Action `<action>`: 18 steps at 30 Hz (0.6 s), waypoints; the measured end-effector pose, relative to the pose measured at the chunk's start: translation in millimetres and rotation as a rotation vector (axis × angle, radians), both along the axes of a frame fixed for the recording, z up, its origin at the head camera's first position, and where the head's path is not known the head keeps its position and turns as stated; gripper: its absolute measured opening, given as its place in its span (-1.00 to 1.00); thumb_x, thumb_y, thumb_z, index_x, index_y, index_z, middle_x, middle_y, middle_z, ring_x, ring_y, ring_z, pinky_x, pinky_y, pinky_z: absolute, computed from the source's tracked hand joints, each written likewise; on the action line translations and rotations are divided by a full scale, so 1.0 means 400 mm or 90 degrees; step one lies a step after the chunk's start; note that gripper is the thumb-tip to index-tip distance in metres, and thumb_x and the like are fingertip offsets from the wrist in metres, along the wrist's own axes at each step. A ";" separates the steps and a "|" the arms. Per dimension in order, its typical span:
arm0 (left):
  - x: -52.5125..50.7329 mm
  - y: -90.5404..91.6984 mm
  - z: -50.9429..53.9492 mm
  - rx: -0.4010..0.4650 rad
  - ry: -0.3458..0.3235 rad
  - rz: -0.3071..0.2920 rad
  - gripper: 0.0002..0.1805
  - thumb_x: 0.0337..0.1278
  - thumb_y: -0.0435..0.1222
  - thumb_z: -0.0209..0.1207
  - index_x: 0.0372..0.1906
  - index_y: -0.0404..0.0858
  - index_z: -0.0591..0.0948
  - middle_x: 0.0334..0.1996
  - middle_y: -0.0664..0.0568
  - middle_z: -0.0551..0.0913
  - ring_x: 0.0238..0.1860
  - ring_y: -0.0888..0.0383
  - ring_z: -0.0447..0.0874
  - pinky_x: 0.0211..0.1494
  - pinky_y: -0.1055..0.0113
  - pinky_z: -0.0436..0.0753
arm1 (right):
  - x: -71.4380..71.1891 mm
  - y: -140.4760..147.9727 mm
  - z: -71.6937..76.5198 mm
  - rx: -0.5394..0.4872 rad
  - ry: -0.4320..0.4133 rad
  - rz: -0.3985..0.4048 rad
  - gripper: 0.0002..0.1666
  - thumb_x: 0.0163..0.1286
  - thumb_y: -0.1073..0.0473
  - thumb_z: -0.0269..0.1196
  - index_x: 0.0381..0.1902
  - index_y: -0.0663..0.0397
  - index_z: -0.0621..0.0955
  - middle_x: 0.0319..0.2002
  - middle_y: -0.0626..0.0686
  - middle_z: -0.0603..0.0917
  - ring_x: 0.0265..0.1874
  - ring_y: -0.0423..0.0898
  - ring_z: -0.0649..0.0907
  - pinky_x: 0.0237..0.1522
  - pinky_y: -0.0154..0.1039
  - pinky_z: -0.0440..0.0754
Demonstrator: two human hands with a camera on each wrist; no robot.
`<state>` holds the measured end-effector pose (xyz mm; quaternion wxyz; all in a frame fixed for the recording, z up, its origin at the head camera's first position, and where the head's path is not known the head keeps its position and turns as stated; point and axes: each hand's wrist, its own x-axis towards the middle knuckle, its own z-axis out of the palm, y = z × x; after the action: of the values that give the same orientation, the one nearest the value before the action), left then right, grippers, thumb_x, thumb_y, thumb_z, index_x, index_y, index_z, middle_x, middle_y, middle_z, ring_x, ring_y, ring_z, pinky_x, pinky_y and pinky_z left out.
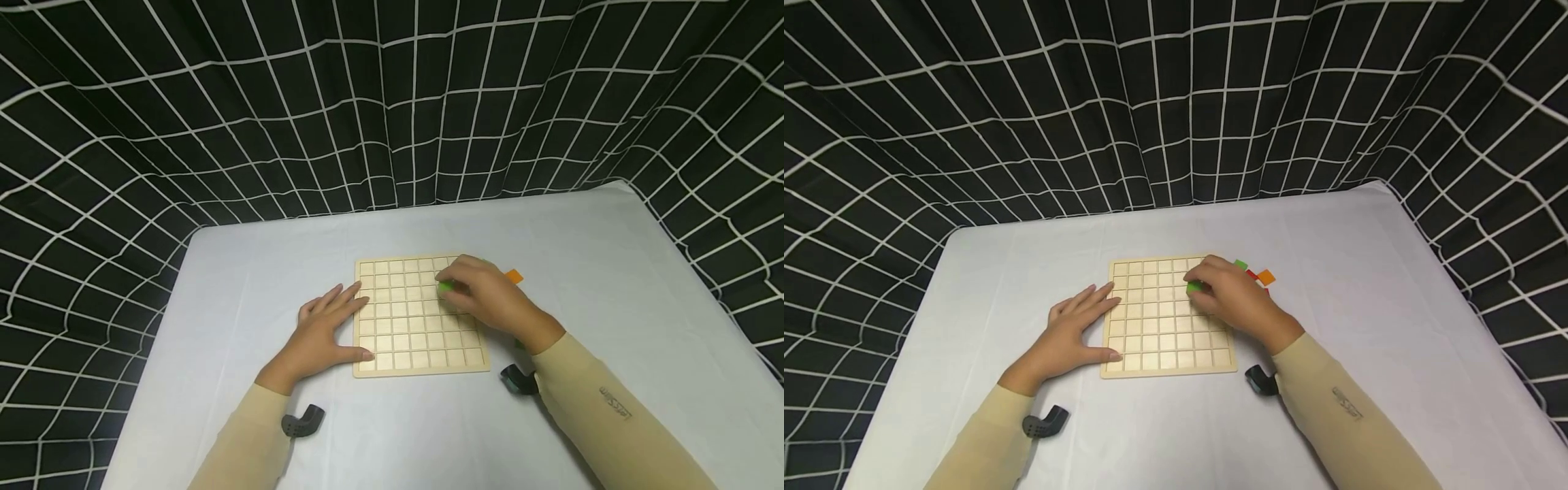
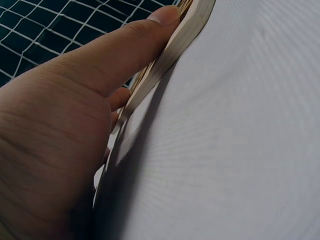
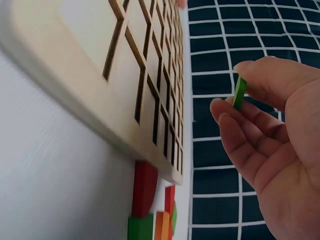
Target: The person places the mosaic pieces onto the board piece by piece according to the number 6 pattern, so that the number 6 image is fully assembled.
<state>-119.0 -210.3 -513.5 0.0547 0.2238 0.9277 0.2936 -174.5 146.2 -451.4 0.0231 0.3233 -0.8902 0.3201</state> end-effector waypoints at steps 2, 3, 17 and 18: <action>-0.001 0.001 0.001 0.001 -0.001 0.000 0.15 0.02 0.39 0.51 0.68 -0.01 0.42 0.76 0.22 0.05 0.74 -0.03 -0.14 0.58 -0.23 -0.14 | -0.010 -0.011 0.003 0.013 -0.011 0.000 -0.80 0.48 0.29 0.43 0.03 0.16 0.79 -0.05 -0.03 0.73 -0.09 -0.05 0.64 0.05 -0.02 0.62; -0.001 0.002 0.001 -0.001 -0.002 0.001 0.15 0.01 0.39 0.51 0.68 -0.01 0.42 0.76 0.22 0.04 0.74 -0.03 -0.14 0.58 -0.22 -0.14 | -0.015 -0.018 0.006 0.021 -0.020 -0.002 -0.79 0.49 0.28 0.42 0.04 0.15 0.79 -0.05 -0.04 0.73 -0.11 -0.06 0.64 0.04 -0.03 0.62; -0.003 0.004 0.004 -0.005 -0.007 0.004 0.14 0.02 0.37 0.52 0.68 -0.01 0.42 0.76 0.22 0.04 0.74 -0.02 -0.14 0.58 -0.23 -0.12 | -0.093 -0.089 0.014 0.066 -0.085 -0.004 -0.71 0.50 0.27 0.43 0.11 0.26 0.77 -0.05 0.03 0.71 -0.08 0.00 0.64 0.11 -0.07 0.62; -0.003 0.004 0.004 -0.005 -0.008 0.004 0.14 0.02 0.37 0.52 0.68 -0.01 0.42 0.76 0.22 0.04 0.74 -0.02 -0.14 0.58 -0.23 -0.12 | -0.097 -0.094 0.011 0.068 -0.088 -0.001 -0.72 0.50 0.26 0.42 0.10 0.25 0.77 -0.06 0.02 0.70 -0.09 0.00 0.63 0.11 -0.08 0.62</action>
<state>-120.3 -208.7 -512.0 0.0602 0.2191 0.9292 0.2916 -213.2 108.6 -447.0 -0.0552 0.3003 -0.9059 0.2934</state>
